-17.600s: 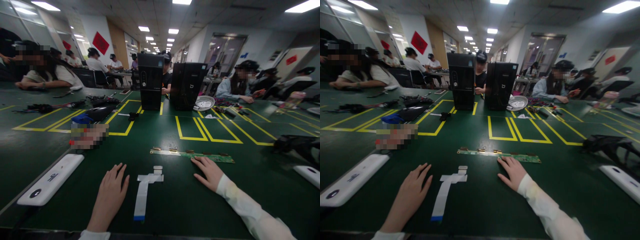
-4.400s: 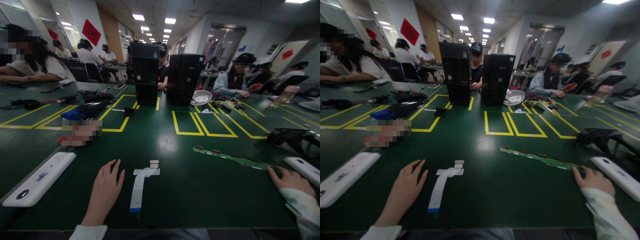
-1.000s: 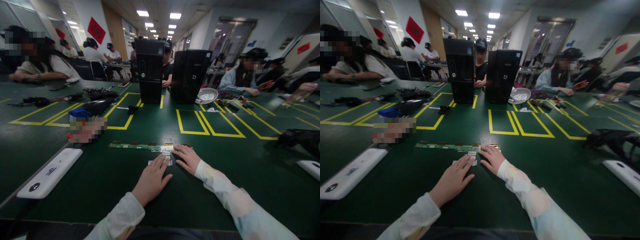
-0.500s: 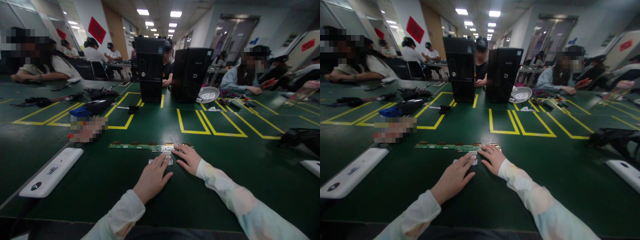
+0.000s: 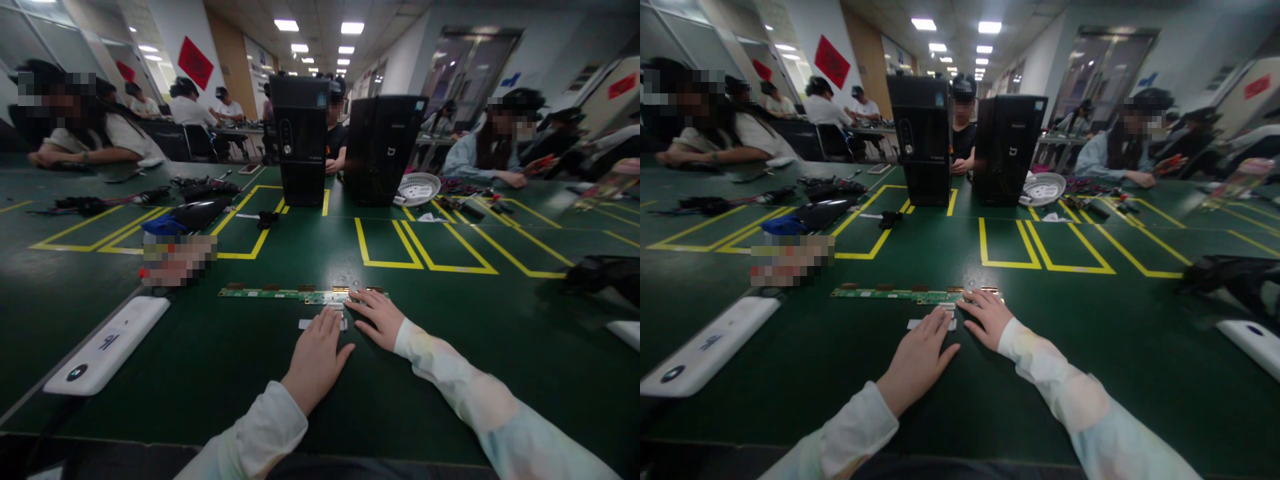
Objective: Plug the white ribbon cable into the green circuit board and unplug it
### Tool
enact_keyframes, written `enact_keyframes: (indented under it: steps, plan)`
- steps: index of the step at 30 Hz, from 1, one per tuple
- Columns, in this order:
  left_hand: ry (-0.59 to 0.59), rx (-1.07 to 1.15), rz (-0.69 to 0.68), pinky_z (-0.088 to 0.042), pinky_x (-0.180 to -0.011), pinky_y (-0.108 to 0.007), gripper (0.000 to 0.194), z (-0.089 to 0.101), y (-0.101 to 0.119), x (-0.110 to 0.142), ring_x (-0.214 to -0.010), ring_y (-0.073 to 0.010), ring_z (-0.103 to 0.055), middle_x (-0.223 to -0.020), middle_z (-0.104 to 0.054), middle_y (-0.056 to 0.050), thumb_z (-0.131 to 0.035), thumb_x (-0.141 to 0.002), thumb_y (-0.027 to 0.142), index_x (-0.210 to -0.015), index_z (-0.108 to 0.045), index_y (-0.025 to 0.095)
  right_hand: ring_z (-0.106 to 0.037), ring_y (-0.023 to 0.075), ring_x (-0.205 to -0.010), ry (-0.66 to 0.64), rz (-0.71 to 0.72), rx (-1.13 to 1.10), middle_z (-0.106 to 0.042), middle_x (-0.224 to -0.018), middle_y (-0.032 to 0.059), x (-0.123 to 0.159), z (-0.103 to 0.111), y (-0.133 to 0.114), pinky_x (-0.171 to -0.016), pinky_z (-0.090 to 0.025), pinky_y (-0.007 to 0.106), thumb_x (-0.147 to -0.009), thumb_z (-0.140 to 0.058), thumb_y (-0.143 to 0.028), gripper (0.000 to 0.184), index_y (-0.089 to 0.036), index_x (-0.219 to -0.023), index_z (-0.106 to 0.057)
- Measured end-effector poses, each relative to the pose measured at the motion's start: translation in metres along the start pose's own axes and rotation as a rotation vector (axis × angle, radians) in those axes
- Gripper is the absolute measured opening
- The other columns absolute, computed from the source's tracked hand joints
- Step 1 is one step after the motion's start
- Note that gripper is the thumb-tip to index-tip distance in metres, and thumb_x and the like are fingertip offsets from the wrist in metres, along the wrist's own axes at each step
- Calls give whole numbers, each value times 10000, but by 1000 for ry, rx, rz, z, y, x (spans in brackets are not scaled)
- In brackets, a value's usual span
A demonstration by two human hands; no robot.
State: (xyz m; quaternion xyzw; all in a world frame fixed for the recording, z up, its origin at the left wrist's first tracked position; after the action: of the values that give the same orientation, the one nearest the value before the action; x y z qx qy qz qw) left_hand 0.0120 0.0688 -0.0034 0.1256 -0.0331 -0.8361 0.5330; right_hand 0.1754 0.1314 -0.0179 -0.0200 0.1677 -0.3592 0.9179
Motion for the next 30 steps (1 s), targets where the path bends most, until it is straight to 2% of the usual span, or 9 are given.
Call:
enact_keyframes:
  steps: [4,14,16,20,23,25,30]
  plan:
    - [-3,-10,47,-406,-1061,-459,554,-1,4,-2,-1318,-308,-444,-1401,-493,-213,-420,-930,434,-1336,-469,61,-385,279,-1331,-6,-3,1,-474,-1420,104,0,0,0,-1074,-344,512,-933,-451,-346,446,-205,-1352,-512]
    - [73,17,96,-435,-1020,-460,496,1,10,-6,-1253,-317,-498,-1325,-539,-220,-432,-926,385,-1297,-487,60,-392,284,-1324,19,-9,23,-497,-1394,114,-1,-4,1,-1066,-354,511,-914,-490,-336,450,-210,-1344,-522]
    - [89,25,90,-443,-1015,-452,481,4,8,-7,-1237,-307,-509,-1309,-546,-211,-434,-927,375,-1289,-497,64,-391,285,-1323,27,-8,28,-498,-1391,118,-1,-6,2,-1067,-350,518,-908,-496,-336,450,-213,-1340,-525]
    - [123,47,62,-446,-1019,-425,466,19,2,-1,-1273,-264,-478,-1358,-508,-156,-408,-942,354,-1358,-446,149,-370,284,-1336,6,-10,21,-470,-1414,123,-1,-9,4,-1075,-332,528,-919,-470,-348,463,-215,-1361,-502]
    - [162,22,84,-420,-1046,-456,464,31,-12,15,-1311,-281,-440,-1403,-469,-150,-380,-951,357,-1368,-454,168,-354,288,-1347,-35,-25,21,-442,-1438,125,-1,-8,3,-1088,-315,531,-933,-444,-372,479,-208,-1382,-482]
    - [155,-26,108,-408,-1054,-490,480,32,-28,32,-1317,-300,-435,-1425,-456,-147,-378,-947,383,-1375,-461,185,-344,292,-1355,-57,-39,23,-429,-1451,122,-1,-7,3,-1099,-298,534,-939,-435,-383,485,-203,-1388,-477]
    - [134,-142,271,-426,-1037,-498,532,22,-87,78,-1306,-329,-448,-1440,-442,-170,-353,-935,433,-1370,-486,157,-318,291,-1375,-76,-57,16,-415,-1464,113,0,-8,2,-1112,-281,533,-946,-423,-374,485,-207,-1400,-460]
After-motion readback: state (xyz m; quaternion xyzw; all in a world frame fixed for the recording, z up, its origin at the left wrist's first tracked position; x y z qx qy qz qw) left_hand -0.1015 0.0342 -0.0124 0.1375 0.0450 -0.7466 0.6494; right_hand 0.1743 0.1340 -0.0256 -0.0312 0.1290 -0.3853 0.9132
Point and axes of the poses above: each hand's wrist, its own x-axis away from the middle knuckle, its own z-axis out of the back of the hand, y = z × x, the point moved 4 cm from there along -x, towards the middle knuckle
